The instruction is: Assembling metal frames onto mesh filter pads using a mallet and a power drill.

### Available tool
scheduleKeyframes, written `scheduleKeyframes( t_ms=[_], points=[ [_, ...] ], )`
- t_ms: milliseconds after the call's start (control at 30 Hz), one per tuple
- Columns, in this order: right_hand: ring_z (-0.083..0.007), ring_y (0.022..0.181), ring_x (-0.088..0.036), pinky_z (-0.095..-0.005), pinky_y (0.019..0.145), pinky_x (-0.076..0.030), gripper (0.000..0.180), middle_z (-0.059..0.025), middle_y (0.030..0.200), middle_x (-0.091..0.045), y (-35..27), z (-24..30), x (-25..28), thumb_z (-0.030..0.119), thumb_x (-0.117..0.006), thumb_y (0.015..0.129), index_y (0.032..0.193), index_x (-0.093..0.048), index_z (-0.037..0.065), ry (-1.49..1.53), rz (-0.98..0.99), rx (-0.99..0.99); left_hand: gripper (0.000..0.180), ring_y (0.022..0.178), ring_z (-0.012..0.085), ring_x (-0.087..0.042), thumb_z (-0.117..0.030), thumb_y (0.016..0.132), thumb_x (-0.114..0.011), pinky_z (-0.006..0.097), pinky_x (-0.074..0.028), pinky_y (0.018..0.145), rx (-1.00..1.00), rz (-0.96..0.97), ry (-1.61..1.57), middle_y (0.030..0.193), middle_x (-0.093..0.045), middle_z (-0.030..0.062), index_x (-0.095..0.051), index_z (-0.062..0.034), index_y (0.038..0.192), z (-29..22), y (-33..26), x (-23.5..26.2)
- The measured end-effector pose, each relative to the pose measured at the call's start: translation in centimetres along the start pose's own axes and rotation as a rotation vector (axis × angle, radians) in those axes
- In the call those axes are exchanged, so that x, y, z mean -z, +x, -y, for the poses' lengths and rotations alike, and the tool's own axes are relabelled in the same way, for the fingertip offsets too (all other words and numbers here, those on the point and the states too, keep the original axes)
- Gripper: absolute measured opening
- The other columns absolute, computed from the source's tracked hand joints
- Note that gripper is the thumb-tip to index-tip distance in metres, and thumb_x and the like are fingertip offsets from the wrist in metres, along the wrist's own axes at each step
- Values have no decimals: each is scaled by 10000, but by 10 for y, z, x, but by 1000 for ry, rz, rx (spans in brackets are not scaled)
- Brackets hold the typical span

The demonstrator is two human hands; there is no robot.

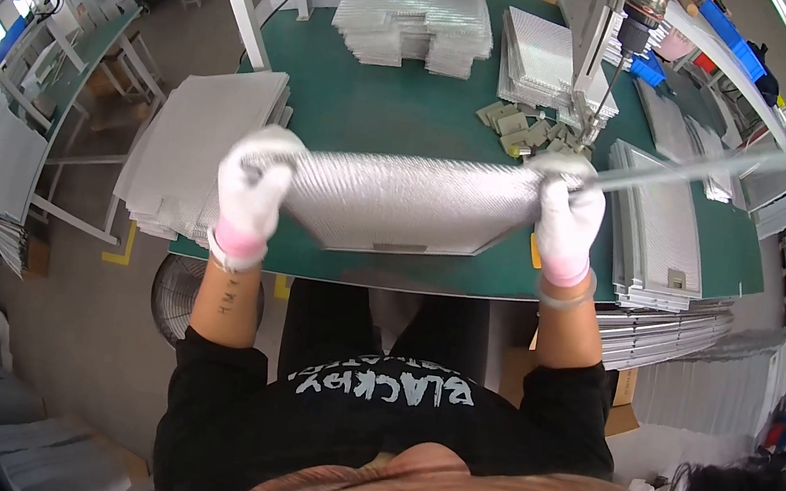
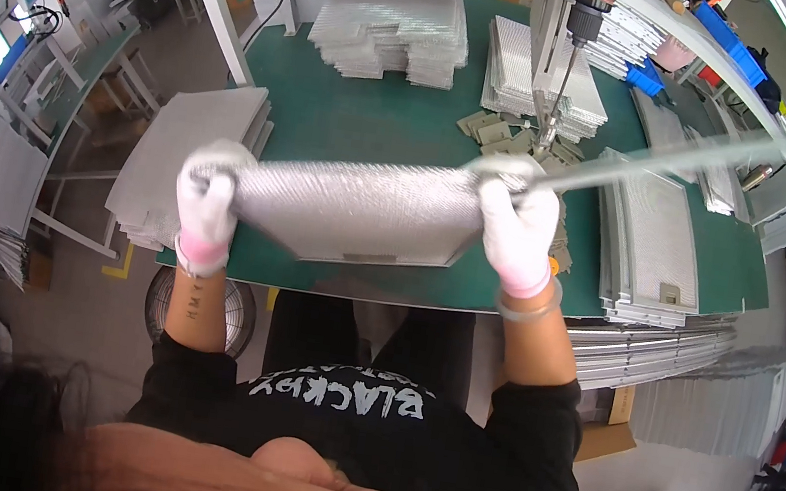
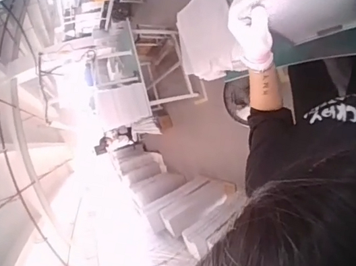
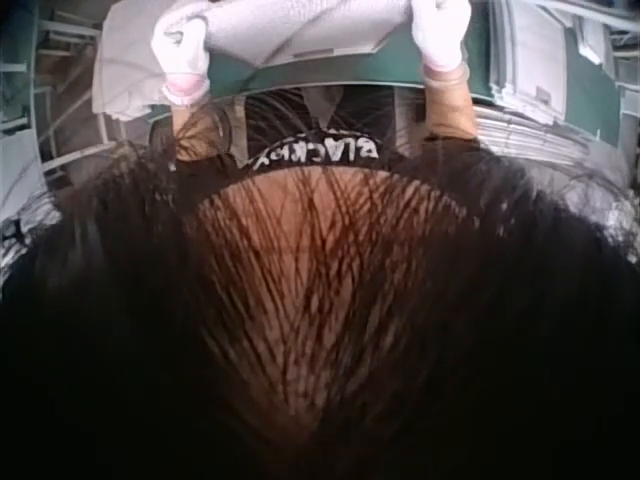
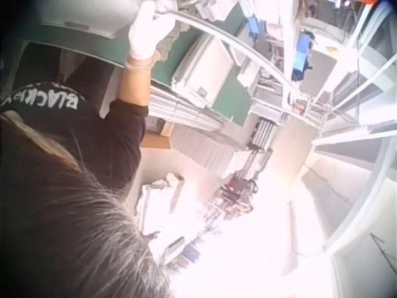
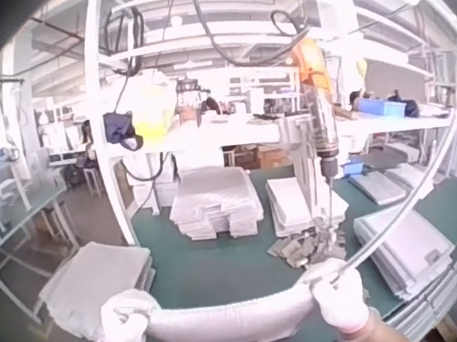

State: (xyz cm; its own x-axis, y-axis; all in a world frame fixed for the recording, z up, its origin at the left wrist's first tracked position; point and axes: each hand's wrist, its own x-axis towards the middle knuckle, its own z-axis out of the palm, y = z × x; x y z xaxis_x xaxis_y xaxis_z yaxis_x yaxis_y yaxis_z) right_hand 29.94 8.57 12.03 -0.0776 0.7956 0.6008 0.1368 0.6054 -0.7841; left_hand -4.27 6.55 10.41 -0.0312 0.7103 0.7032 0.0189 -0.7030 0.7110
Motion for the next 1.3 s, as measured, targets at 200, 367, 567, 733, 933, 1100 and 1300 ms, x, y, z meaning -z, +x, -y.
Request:
scheduleKeyframes(
  t_ms=[200,367,567,733,933,1100,1300],
  points=[
    [-187,429,-508,-305,452,-415,554,-44,505,-502,-65,10,5,422,-582,973,558,-431,89,158,-23,207,242,764,327,-661,-242,927,-611,425,-513,684,-73,798,-658,903,-673,193,-696,-17,896,1,-33,-6],
    [-268,566,-650,-347,479,-491,445,-106,684,-637,-120,0,36,360,-613,961,645,-521,61,376,320,394,427,1103,342,-569,-150,852,-641,444,-473,944,30,1087,300,1284,-581,174,-570,-32,1256,37,-90,6],
    [-271,520,-635,-329,390,-433,553,-131,626,-597,-120,-2,31,448,-693,862,577,-478,26,411,374,576,485,1067,361,-564,-27,757,-646,447,-463,929,162,1161,413,1140,-595,174,-587,-60,1237,91,-91,13],
    [-279,521,-637,-329,408,-450,557,-133,643,-612,-127,-2,36,485,-697,851,587,-494,39,406,448,484,415,955,356,-601,16,722,-636,425,-485,873,244,1115,734,952,-626,140,-637,-61,1129,75,-90,23],
    [-289,639,-674,-377,538,-500,496,-117,726,-667,-142,-3,48,495,-685,872,708,-556,44,274,422,436,344,932,325,-632,39,740,-576,410,-503,828,164,1254,735,934,-658,132,-669,-64,1055,79,-71,27],
    [-282,712,-682,-394,617,-510,463,-99,792,-686,-151,-21,54,499,-685,875,817,-577,53,308,521,450,317,1147,327,-593,-199,926,-531,419,-465,998,144,1192,564,1167,-652,171,-646,-53,1183,66,-19,-38],
    [-276,685,-672,-386,618,-508,453,-88,736,-674,-161,-2,43,479,-647,914,749,-558,66,221,293,290,587,1389,301,-396,-433,1037,-382,399,-300,1168,276,1351,57,1504,-419,178,-421,-17,1450,149,-79,-127]
  ],
)
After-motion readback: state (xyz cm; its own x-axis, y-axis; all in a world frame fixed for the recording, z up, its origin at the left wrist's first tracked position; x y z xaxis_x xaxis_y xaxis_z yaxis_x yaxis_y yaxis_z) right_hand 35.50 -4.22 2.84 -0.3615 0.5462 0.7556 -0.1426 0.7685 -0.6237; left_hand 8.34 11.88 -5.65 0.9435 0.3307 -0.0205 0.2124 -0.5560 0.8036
